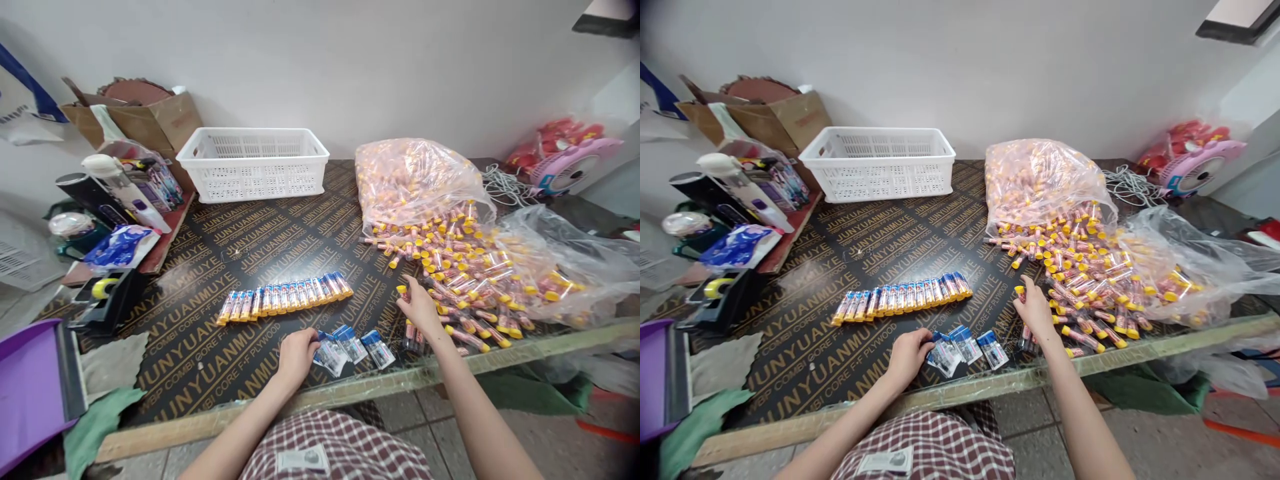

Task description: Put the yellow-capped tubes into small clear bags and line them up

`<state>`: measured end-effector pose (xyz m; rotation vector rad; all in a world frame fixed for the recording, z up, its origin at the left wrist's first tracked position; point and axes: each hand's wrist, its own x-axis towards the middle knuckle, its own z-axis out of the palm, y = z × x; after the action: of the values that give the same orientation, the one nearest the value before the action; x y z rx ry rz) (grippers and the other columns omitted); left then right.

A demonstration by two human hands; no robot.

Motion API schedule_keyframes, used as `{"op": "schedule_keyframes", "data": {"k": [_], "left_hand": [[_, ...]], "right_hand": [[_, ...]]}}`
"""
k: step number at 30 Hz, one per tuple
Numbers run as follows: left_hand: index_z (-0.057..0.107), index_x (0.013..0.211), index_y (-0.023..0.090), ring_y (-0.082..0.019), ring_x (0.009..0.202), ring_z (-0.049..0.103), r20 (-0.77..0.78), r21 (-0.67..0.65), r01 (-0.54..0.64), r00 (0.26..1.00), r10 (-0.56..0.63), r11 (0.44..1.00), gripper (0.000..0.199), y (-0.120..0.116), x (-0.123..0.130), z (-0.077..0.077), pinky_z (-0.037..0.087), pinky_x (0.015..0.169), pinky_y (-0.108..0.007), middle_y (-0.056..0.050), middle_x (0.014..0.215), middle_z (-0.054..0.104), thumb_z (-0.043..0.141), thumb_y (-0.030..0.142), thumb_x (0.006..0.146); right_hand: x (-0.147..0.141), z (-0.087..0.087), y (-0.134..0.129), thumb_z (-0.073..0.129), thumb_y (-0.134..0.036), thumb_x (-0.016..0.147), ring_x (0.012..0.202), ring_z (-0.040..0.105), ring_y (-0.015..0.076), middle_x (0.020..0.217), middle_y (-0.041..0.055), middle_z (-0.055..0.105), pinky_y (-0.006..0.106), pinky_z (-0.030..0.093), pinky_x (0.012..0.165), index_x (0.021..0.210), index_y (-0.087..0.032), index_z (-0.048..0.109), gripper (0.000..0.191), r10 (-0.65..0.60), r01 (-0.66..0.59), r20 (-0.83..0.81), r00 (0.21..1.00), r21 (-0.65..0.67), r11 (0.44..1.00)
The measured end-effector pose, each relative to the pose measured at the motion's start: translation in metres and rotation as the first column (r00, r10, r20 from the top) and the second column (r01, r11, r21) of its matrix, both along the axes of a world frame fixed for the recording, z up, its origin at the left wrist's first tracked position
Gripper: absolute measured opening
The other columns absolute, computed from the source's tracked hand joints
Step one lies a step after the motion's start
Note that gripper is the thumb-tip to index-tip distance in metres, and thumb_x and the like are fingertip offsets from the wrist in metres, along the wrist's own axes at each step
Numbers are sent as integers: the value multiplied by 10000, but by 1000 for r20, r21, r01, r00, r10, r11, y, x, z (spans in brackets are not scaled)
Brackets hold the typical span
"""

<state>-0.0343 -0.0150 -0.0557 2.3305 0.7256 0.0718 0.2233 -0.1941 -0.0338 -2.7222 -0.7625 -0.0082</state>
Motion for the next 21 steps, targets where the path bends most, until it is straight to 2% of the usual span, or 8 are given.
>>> {"op": "schedule_keyframes", "data": {"k": [3, 6, 8, 10, 12, 13, 16, 21], "left_hand": [[610, 718, 205, -169, 719, 571, 67, -5, -44, 997, 44, 999, 46, -1, -1, 0, 344, 661, -253, -16, 724, 632, 597, 164, 733], [549, 633, 186, -140, 650, 546, 198, -203, -116, 968, 157, 972, 92, 0, 1, 1, 375, 634, -243, 3, 660, 589, 610, 154, 693], [509, 628, 183, -120, 569, 531, 247, -495, -163, 916, 317, 854, 132, 3, 3, 4, 412, 604, -240, 31, 574, 548, 630, 190, 681], [510, 675, 177, -111, 532, 545, 210, -770, -162, 848, 486, 617, 178, 8, 5, 9, 460, 590, -244, 44, 548, 553, 678, 230, 652], [558, 753, 155, -109, 541, 580, 132, -911, -135, 800, 586, 389, 251, 14, 6, 15, 496, 589, -242, 21, 598, 615, 740, 237, 600], [588, 786, 138, -109, 562, 598, 105, -941, -120, 784, 611, 315, 289, 17, 6, 18, 508, 594, -235, -4, 647, 650, 766, 234, 578], [650, 772, 103, -107, 604, 624, 71, -974, -93, 737, 672, 206, 304, 24, 5, 23, 526, 584, -207, -46, 731, 688, 807, 248, 556], [675, 709, 102, -95, 558, 610, 46, -987, -88, 647, 761, 135, 296, 29, 5, 26, 536, 548, -203, -28, 676, 683, 837, 261, 518]], "right_hand": [[-32, 11, 10, 502, -203, 791, 730, 609, 177, 885, 46, 631, 284, 478, 676, 1256, -179, 439, 470, 100, -73, -100, 990, 247, 966], [-71, 18, 22, 550, -306, 804, 665, 607, 168, 822, 37, 638, 281, 494, 612, 1023, -184, 569, 252, 274, -92, -242, 931, 570, 816], [-96, 21, 28, 593, -325, 796, 743, 623, 187, 850, 52, 644, 294, 512, 646, 939, -184, 600, 201, 339, -78, -261, 904, 679, 730], [-117, 23, 33, 608, -306, 801, 852, 620, 201, 921, 68, 637, 308, 524, 709, 926, -189, 626, 172, 395, -86, -257, 882, 735, 672], [-133, 24, 36, 592, -281, 824, 944, 601, 201, 1001, 75, 615, 311, 526, 768, 958, -202, 645, 165, 447, -103, -255, 857, 766, 634], [-139, 25, 36, 580, -270, 836, 971, 592, 197, 1029, 76, 603, 310, 526, 786, 981, -211, 650, 172, 466, -109, -254, 847, 777, 621], [-152, 25, 38, 555, -237, 858, 1003, 584, 188, 1073, 71, 586, 311, 526, 818, 1044, -236, 647, 207, 482, -122, -231, 845, 794, 596], [-163, 22, 39, 561, -185, 854, 1021, 583, 193, 1099, 59, 601, 335, 519, 845, 1092, -265, 632, 261, 448, -180, -138, 883, 783, 596]]}}
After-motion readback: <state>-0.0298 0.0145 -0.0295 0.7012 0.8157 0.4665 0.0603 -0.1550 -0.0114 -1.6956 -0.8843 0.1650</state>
